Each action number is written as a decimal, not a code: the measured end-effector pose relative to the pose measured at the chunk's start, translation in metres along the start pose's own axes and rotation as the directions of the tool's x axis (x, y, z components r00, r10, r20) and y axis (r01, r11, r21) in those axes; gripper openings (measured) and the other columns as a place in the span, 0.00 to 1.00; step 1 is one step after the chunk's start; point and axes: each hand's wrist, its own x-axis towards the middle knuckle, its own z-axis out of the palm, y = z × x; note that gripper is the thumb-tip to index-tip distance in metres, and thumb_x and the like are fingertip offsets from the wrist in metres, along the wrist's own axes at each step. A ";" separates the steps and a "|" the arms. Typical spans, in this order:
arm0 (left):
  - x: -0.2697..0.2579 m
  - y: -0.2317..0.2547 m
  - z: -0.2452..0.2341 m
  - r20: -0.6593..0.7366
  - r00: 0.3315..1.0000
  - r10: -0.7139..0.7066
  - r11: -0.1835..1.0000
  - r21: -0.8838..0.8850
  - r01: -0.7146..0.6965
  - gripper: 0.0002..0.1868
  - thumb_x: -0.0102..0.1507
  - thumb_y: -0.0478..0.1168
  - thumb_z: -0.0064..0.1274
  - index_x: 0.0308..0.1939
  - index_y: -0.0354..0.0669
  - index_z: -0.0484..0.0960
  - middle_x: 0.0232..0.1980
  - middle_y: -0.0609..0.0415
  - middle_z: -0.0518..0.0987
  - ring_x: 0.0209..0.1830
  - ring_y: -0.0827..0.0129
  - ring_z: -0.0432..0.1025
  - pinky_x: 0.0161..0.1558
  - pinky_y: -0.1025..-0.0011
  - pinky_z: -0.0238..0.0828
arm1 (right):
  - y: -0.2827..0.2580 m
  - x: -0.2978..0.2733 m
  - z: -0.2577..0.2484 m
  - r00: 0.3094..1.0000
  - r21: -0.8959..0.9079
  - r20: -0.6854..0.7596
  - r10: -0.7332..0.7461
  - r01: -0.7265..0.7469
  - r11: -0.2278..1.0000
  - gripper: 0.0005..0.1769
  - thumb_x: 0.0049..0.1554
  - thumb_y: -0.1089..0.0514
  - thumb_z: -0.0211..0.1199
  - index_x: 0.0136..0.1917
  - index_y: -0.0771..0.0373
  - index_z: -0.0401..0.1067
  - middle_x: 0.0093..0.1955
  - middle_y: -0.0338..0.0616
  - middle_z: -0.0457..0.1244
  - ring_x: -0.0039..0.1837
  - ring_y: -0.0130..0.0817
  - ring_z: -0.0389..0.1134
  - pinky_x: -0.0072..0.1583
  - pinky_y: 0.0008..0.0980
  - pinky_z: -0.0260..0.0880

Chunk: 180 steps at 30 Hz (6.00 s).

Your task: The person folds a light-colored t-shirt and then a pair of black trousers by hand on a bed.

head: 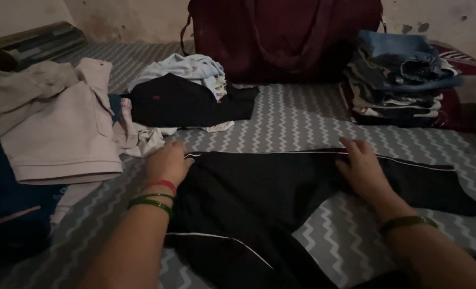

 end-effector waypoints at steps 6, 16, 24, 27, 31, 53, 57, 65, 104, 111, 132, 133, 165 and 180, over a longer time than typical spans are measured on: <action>-0.018 0.069 -0.032 -0.214 0.914 0.343 0.932 0.198 -0.304 0.17 0.60 0.42 0.57 0.52 0.45 0.81 0.54 0.47 0.79 0.55 0.51 0.75 0.55 0.53 0.72 | -0.010 -0.025 -0.024 0.983 0.097 -0.116 -0.144 0.155 0.983 0.31 0.58 0.59 0.62 0.73 0.58 0.62 0.72 0.56 0.55 0.67 0.56 0.63 0.64 0.45 0.67; -0.144 0.234 -0.020 -0.034 0.795 0.606 0.769 -0.232 -0.596 0.21 0.59 0.50 0.61 0.50 0.42 0.76 0.51 0.47 0.79 0.54 0.51 0.74 0.48 0.54 0.74 | 0.112 -0.122 -0.091 0.753 -0.102 -0.383 0.535 -0.610 0.786 0.23 0.59 0.54 0.65 0.66 0.62 0.73 0.68 0.63 0.60 0.71 0.64 0.59 0.70 0.56 0.60; -0.162 0.232 0.019 -0.252 0.878 0.407 0.834 -0.289 -0.470 0.30 0.53 0.41 0.63 0.57 0.35 0.74 0.51 0.43 0.78 0.54 0.49 0.71 0.55 0.56 0.66 | 0.113 -0.123 -0.117 0.737 -0.288 -0.179 0.652 -0.673 0.681 0.37 0.53 0.33 0.69 0.64 0.61 0.74 0.64 0.55 0.67 0.67 0.53 0.67 0.65 0.53 0.65; -0.159 0.229 0.024 -0.175 0.843 0.509 0.814 -0.220 -0.537 0.09 0.59 0.38 0.58 0.43 0.46 0.81 0.48 0.51 0.79 0.54 0.55 0.72 0.57 0.59 0.68 | 0.117 -0.121 -0.120 0.754 -0.231 -0.083 0.652 -0.651 0.723 0.24 0.56 0.39 0.68 0.58 0.56 0.80 0.56 0.50 0.72 0.62 0.50 0.72 0.65 0.50 0.69; -0.160 0.228 0.027 -0.283 0.794 0.538 0.754 -0.260 -0.604 0.08 0.60 0.31 0.52 0.37 0.48 0.84 0.41 0.54 0.81 0.47 0.57 0.74 0.53 0.59 0.70 | 0.130 -0.121 -0.112 0.663 0.109 -0.326 0.674 -0.682 0.724 0.18 0.58 0.49 0.69 0.57 0.61 0.78 0.55 0.54 0.71 0.58 0.54 0.71 0.59 0.50 0.70; -0.086 0.333 0.080 -0.241 0.796 0.555 0.672 -0.434 -0.600 0.13 0.70 0.40 0.42 0.48 0.49 0.83 0.52 0.48 0.83 0.57 0.52 0.75 0.58 0.56 0.72 | 0.128 -0.044 -0.062 0.974 -0.159 -0.124 0.191 -0.210 0.965 0.13 0.59 0.60 0.56 0.53 0.55 0.79 0.55 0.55 0.68 0.57 0.56 0.69 0.59 0.49 0.70; -0.092 0.335 0.102 -0.059 0.793 0.606 0.707 -0.416 -0.572 0.23 0.67 0.49 0.47 0.64 0.44 0.76 0.72 0.48 0.70 0.75 0.56 0.59 0.72 0.54 0.49 | 0.158 -0.044 -0.063 0.930 -0.162 -0.233 0.284 -0.326 0.931 0.15 0.59 0.62 0.53 0.53 0.55 0.79 0.58 0.53 0.68 0.61 0.55 0.68 0.61 0.49 0.69; -0.097 0.336 0.085 0.063 0.807 0.587 0.743 -0.438 -0.506 0.30 0.67 0.55 0.48 0.70 0.46 0.72 0.77 0.51 0.65 0.79 0.60 0.53 0.77 0.56 0.42 | 0.169 -0.046 -0.091 0.846 -0.445 -0.357 0.396 -0.527 0.724 0.22 0.58 0.40 0.62 0.57 0.55 0.77 0.61 0.52 0.65 0.65 0.56 0.64 0.63 0.53 0.63; -0.097 0.333 0.079 0.316 0.787 0.529 0.843 -0.296 -0.448 0.46 0.65 0.70 0.38 0.79 0.50 0.53 0.84 0.54 0.47 0.84 0.62 0.38 0.79 0.53 0.28 | 0.139 -0.071 -0.083 0.829 -0.397 -0.058 0.556 -0.530 0.749 0.46 0.62 0.27 0.44 0.81 0.58 0.49 0.84 0.51 0.43 0.84 0.47 0.41 0.79 0.47 0.41; -0.122 0.304 0.056 0.325 0.745 0.582 0.809 -0.322 -0.492 0.44 0.66 0.68 0.38 0.78 0.46 0.54 0.84 0.47 0.47 0.82 0.53 0.37 0.75 0.47 0.30 | 0.126 -0.072 -0.084 0.885 -0.379 -0.149 0.442 -0.463 0.801 0.42 0.62 0.31 0.50 0.79 0.59 0.55 0.81 0.53 0.49 0.81 0.53 0.48 0.76 0.53 0.48; -0.147 0.086 -0.012 -0.071 0.939 0.337 0.911 -0.226 -0.344 0.31 0.65 0.57 0.53 0.66 0.43 0.76 0.70 0.46 0.74 0.72 0.53 0.64 0.71 0.56 0.57 | 0.004 -0.074 -0.034 0.819 -0.648 0.557 0.140 0.323 0.690 0.34 0.66 0.38 0.41 0.83 0.41 0.45 0.88 0.41 0.33 0.87 0.47 0.34 0.80 0.52 0.41; -0.150 0.090 -0.016 -0.187 0.899 0.395 0.830 -0.348 -0.437 0.24 0.66 0.53 0.54 0.60 0.43 0.80 0.63 0.47 0.78 0.65 0.52 0.70 0.65 0.58 0.64 | 0.006 -0.077 -0.034 0.743 -0.695 0.653 0.147 0.511 0.505 0.32 0.66 0.43 0.43 0.83 0.37 0.48 0.89 0.42 0.31 0.87 0.51 0.34 0.80 0.52 0.41; -0.272 0.163 -0.051 -0.228 0.509 0.830 0.398 -0.398 -0.826 0.21 0.54 0.55 0.68 0.35 0.43 0.79 0.37 0.54 0.77 0.42 0.60 0.75 0.48 0.62 0.74 | -0.096 -0.183 -0.110 0.913 0.067 0.408 -0.011 -0.018 0.998 0.19 0.61 0.44 0.62 0.55 0.59 0.78 0.56 0.48 0.71 0.57 0.42 0.72 0.58 0.40 0.71; -0.276 0.164 -0.060 -0.342 0.440 0.830 0.415 -0.149 -0.898 0.15 0.49 0.37 0.66 0.34 0.44 0.75 0.37 0.54 0.75 0.42 0.59 0.73 0.47 0.61 0.71 | -0.002 -0.171 -0.140 0.982 0.089 0.088 -0.168 0.161 0.983 0.27 0.52 0.56 0.68 0.65 0.59 0.69 0.64 0.53 0.62 0.63 0.49 0.66 0.60 0.44 0.70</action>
